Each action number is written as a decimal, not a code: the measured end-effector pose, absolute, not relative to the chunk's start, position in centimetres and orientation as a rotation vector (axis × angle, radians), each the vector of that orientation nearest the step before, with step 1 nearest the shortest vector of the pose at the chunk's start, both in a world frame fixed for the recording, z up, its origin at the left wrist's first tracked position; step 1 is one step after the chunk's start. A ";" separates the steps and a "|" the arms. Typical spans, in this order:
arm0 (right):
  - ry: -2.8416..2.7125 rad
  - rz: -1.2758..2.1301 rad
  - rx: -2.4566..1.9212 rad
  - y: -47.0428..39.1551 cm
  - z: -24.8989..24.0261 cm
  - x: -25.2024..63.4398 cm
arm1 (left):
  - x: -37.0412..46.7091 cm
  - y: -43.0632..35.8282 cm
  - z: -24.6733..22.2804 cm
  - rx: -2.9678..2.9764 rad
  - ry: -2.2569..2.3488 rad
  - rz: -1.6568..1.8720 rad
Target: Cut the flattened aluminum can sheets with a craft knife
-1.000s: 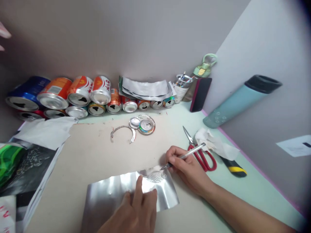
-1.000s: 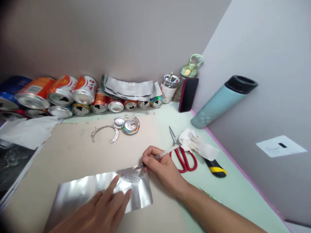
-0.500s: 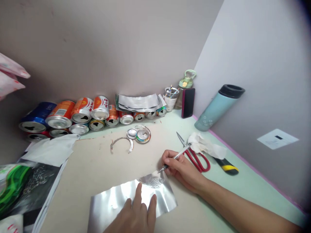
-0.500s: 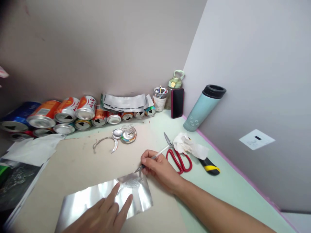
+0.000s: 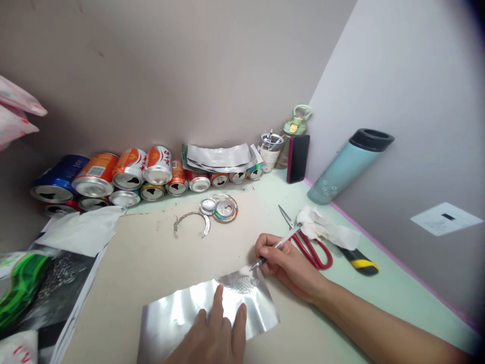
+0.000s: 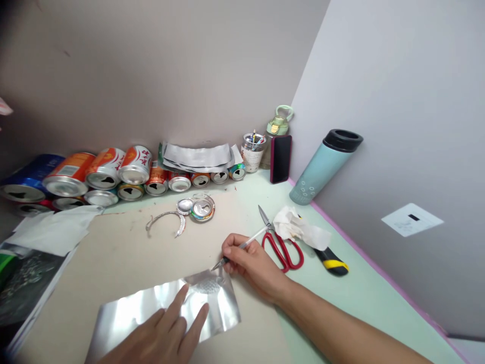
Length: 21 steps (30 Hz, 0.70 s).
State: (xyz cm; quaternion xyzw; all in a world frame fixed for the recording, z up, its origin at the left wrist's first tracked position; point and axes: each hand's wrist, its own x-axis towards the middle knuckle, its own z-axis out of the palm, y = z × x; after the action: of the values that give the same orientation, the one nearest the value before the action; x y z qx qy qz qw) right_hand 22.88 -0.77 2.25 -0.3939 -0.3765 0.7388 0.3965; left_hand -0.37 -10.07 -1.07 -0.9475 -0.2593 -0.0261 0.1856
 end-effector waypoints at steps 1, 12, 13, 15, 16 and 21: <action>-0.954 1.872 -0.999 -0.8 2.3 22.9 | -0.4 -10.1 -1.1 -2.659 -0.726 -0.081; -0.957 1.863 -1.020 -0.9 2.1 22.9 | -0.6 -9.9 -1.7 -2.632 -0.714 -0.123; -0.958 1.863 -1.022 -0.9 2.1 22.9 | -0.6 -9.8 -1.7 -2.632 -0.714 -0.118; -0.960 1.862 -1.022 -0.9 2.1 22.9 | -0.7 -9.8 -1.8 -2.639 -0.705 -0.110; -0.961 1.863 -1.021 -0.9 2.2 22.9 | -0.7 -9.8 -1.8 -2.648 -0.699 -0.114; -0.968 1.861 -1.015 -0.9 2.1 23.0 | -0.7 -9.8 -1.8 -2.671 -0.708 -0.079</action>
State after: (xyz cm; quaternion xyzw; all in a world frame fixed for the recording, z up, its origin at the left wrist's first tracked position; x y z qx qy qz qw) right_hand 23.02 -0.91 2.14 -0.4004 -0.3816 0.7337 0.3947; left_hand -0.71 -9.85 -1.84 -0.9491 -0.2514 -0.0280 0.1875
